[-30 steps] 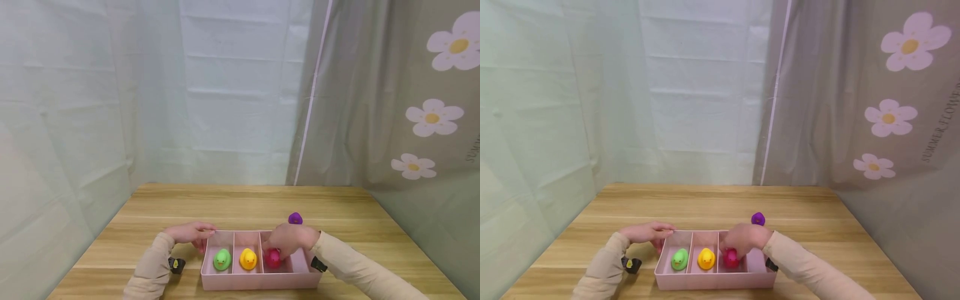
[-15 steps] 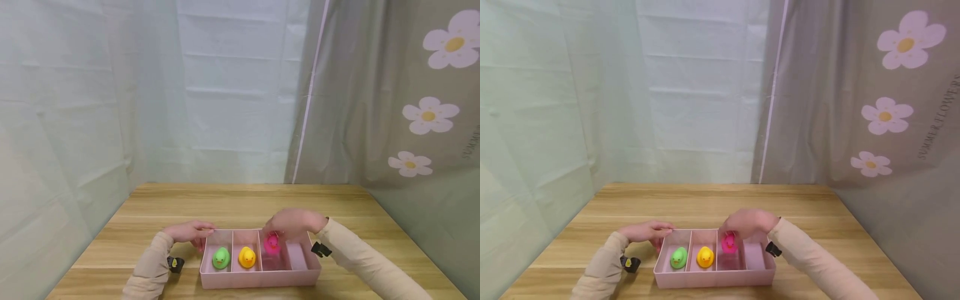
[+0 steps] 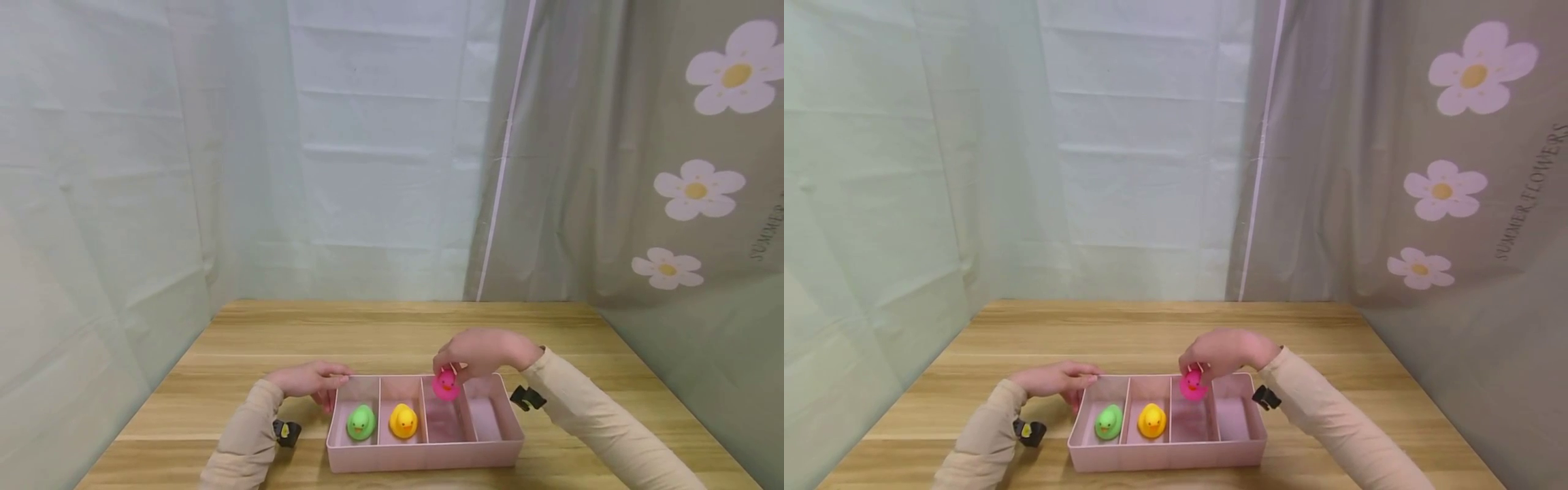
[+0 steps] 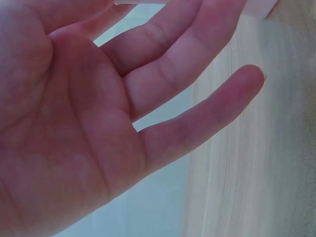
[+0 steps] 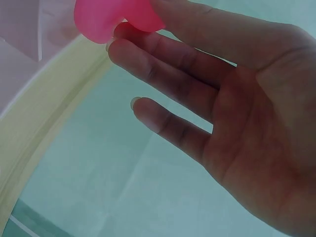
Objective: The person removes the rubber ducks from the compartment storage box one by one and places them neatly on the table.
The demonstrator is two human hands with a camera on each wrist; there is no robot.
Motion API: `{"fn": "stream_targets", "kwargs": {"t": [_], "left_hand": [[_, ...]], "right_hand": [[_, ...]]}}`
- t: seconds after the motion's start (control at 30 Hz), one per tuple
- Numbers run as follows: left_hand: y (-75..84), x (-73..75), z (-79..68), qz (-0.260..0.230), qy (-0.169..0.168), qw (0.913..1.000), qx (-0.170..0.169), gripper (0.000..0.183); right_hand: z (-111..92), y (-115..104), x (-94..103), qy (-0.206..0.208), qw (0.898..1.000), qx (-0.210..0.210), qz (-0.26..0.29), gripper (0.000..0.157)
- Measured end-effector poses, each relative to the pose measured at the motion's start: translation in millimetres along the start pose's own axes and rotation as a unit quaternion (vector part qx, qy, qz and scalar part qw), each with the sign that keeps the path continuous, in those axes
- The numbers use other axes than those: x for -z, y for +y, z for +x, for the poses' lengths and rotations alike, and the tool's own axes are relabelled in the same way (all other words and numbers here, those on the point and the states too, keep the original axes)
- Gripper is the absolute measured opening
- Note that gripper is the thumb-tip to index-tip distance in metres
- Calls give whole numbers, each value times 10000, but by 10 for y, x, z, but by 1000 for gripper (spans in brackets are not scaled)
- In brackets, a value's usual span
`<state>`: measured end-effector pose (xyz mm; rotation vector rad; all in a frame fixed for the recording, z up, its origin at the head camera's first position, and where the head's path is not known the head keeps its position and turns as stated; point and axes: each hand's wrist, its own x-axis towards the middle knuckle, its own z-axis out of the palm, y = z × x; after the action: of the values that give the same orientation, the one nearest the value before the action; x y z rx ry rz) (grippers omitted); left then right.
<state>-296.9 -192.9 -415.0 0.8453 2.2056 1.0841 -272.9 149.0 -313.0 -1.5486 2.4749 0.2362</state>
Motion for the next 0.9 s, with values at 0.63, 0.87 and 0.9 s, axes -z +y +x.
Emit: {"fn": "stream_targets", "kwargs": {"t": [0.63, 0.87, 0.9], "left_hand": [[-23, 1, 32, -142, 9, 9999, 90, 43], [-32, -13, 29, -270, -62, 9996, 47, 42], [-30, -12, 28, -276, -60, 9996, 49, 42]], "right_hand": [[31, 365, -44, 177, 9975, -249, 631, 16], [51, 561, -98, 298, 9938, -453, 967, 16], [56, 582, -103, 302, 9936, -490, 967, 16]]}}
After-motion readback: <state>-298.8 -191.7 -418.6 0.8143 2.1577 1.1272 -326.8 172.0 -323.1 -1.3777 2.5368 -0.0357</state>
